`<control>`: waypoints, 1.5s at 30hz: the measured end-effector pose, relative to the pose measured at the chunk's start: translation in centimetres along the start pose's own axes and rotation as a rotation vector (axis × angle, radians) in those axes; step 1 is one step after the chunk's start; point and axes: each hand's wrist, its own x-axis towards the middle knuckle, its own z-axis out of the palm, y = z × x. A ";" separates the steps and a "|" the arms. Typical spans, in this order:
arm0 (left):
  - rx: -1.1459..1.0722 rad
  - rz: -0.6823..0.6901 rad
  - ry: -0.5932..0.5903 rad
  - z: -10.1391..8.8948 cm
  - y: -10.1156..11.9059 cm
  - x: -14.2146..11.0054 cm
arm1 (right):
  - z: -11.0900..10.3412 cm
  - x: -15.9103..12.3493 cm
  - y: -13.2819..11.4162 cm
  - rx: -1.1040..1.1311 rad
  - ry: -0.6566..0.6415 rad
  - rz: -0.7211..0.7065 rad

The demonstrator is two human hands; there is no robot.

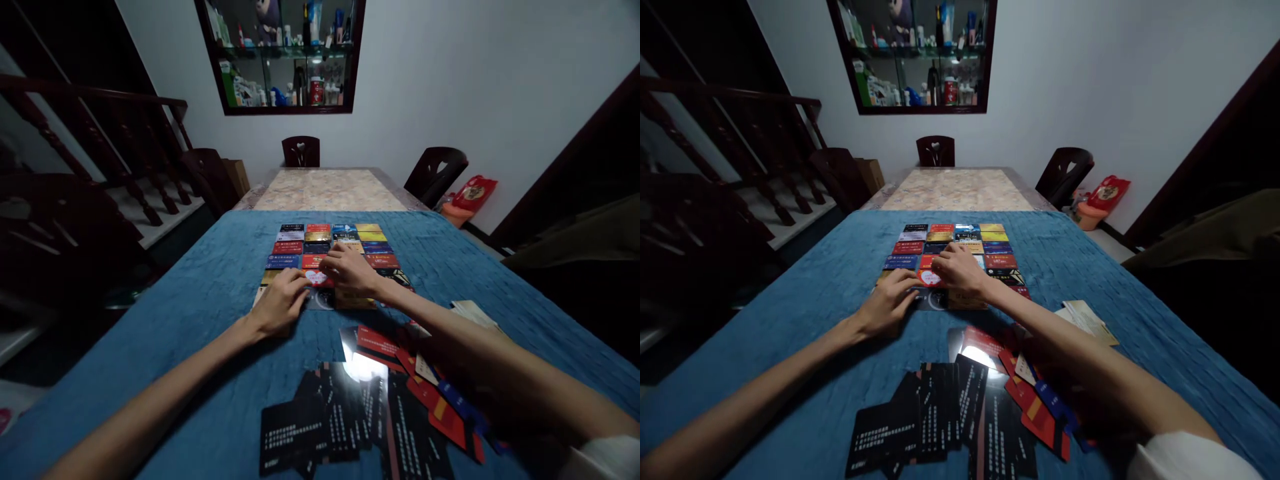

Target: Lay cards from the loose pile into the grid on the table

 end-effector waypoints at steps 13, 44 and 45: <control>-0.065 0.118 -0.134 1.2 6.6 -1.5 | -1.8 -11.4 -2.7 0.161 0.074 0.043; -0.027 0.129 -0.412 1.9 7.2 -0.7 | -2.9 -15.4 -4.6 0.201 -0.056 0.085; -0.031 0.128 -0.410 1.9 7.2 -0.7 | -2.9 -15.4 -4.7 0.201 -0.056 0.086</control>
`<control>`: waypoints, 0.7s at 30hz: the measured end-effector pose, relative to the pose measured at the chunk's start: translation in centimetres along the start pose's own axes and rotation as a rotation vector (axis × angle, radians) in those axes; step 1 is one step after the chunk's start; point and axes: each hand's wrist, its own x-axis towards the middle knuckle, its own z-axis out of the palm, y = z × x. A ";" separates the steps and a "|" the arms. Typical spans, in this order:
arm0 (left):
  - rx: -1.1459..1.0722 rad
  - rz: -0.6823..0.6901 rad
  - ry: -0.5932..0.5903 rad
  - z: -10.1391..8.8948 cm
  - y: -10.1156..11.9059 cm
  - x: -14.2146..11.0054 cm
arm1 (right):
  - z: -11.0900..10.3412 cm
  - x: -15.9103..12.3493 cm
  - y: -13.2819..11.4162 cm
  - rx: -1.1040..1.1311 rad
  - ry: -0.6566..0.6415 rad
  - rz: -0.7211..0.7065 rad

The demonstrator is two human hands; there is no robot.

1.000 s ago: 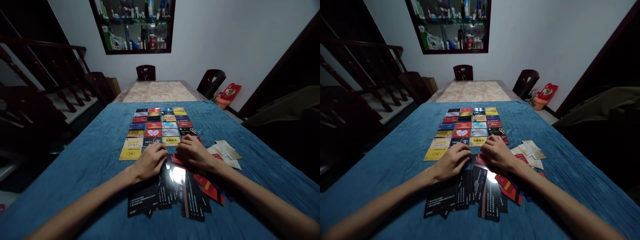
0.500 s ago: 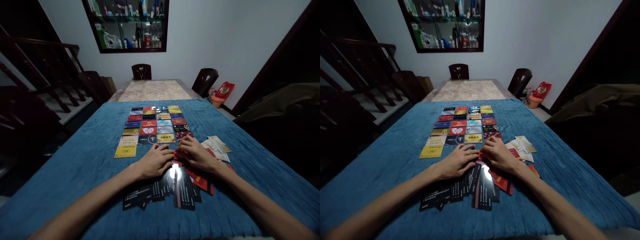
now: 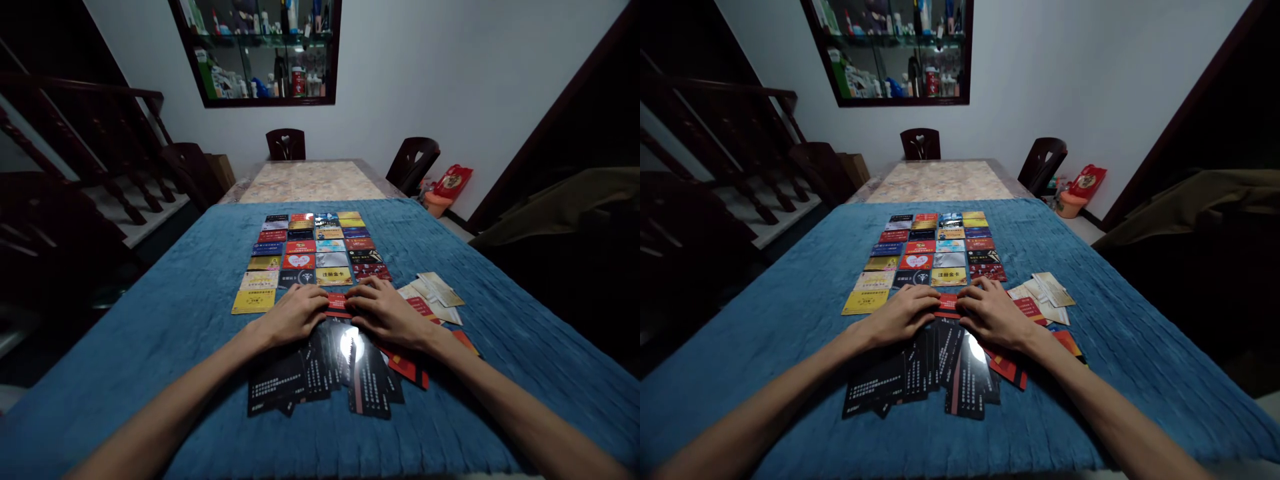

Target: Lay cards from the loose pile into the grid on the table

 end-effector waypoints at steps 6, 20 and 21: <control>-0.005 0.023 0.050 0.1 -0.4 -0.1 | 0.3 0.1 0.0 -0.021 0.012 0.010; 0.105 0.165 0.208 0.0 -1.1 -0.3 | 0.8 0.4 0.2 -0.065 0.206 -0.047; 0.085 0.164 0.239 0.1 -1.2 -0.3 | 0.9 0.4 0.2 -0.067 0.232 -0.051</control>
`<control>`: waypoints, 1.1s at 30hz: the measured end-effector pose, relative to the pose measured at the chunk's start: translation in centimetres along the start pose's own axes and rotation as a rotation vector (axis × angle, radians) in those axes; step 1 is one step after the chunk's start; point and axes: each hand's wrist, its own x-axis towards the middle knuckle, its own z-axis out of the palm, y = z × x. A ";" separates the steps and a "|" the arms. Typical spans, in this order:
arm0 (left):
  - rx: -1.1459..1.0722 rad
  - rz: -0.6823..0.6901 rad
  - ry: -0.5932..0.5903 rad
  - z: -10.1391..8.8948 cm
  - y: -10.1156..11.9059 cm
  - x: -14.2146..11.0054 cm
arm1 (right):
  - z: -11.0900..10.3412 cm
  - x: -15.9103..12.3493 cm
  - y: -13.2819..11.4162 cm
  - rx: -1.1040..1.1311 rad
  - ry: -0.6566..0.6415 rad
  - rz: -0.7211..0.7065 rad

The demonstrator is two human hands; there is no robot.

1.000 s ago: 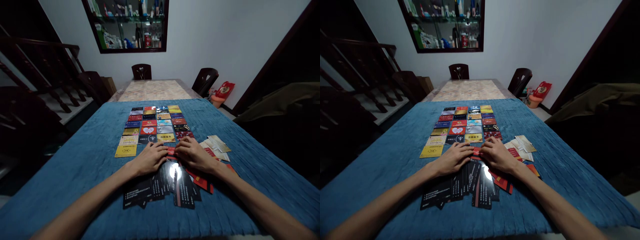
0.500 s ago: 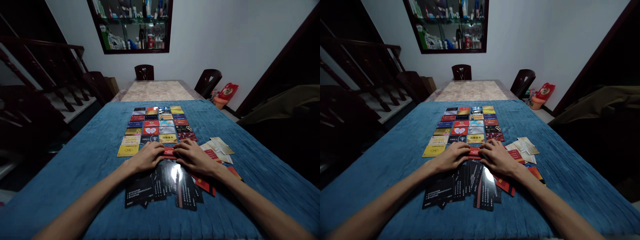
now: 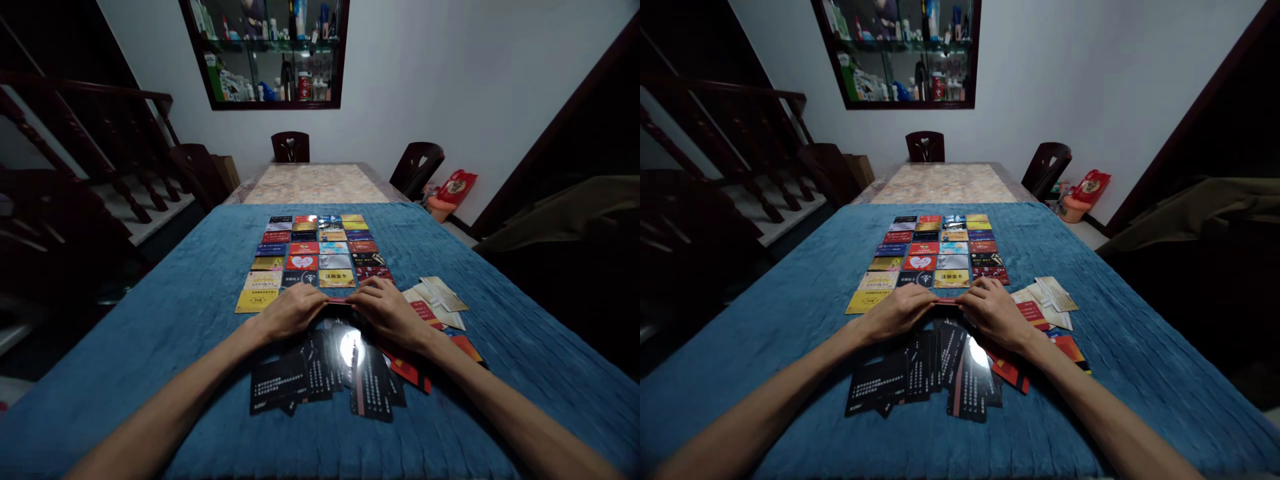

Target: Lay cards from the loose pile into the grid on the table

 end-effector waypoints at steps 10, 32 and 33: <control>-0.186 -0.092 0.211 0.7 -1.0 -0.4 | 0.9 0.3 0.7 0.035 0.193 0.091; -0.140 -0.063 0.261 1.7 -1.0 -0.4 | 1.2 0.5 0.8 0.012 0.118 0.162; -0.130 -0.055 0.256 1.7 -1.0 -0.4 | 1.1 0.5 0.7 0.008 0.128 0.165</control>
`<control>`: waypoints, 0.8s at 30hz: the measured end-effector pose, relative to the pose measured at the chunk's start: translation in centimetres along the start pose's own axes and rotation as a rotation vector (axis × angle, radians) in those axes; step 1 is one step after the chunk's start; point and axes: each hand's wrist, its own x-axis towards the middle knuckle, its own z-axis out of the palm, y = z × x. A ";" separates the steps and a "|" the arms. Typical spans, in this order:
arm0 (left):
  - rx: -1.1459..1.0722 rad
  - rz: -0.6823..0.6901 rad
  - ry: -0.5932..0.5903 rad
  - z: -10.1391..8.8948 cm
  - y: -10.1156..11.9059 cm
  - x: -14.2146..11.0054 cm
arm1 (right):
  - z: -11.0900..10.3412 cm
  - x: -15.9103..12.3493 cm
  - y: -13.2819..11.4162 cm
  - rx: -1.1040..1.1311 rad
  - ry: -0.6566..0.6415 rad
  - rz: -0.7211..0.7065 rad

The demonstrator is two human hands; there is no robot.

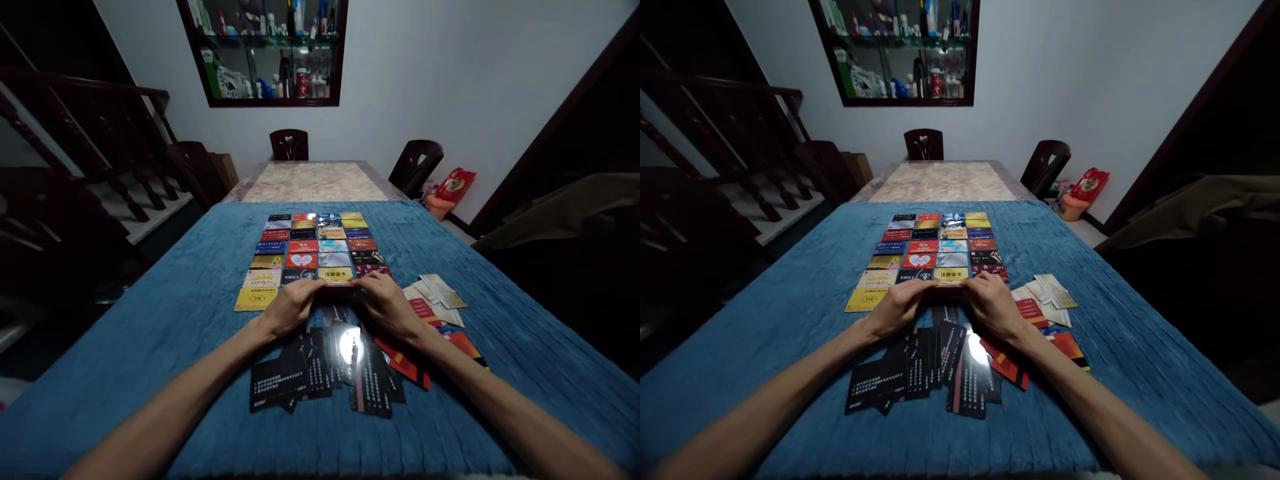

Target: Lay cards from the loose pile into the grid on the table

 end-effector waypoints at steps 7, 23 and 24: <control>0.018 0.018 0.010 0.0 0.6 0.0 | -0.5 -0.1 -0.6 -0.002 0.065 0.003; -0.113 -0.118 -0.013 0.2 1.3 -0.5 | -0.3 -0.7 -0.9 0.000 0.040 0.009; -0.114 -0.124 -0.020 0.3 1.3 -0.5 | -0.2 -0.7 -0.9 -0.005 0.037 0.008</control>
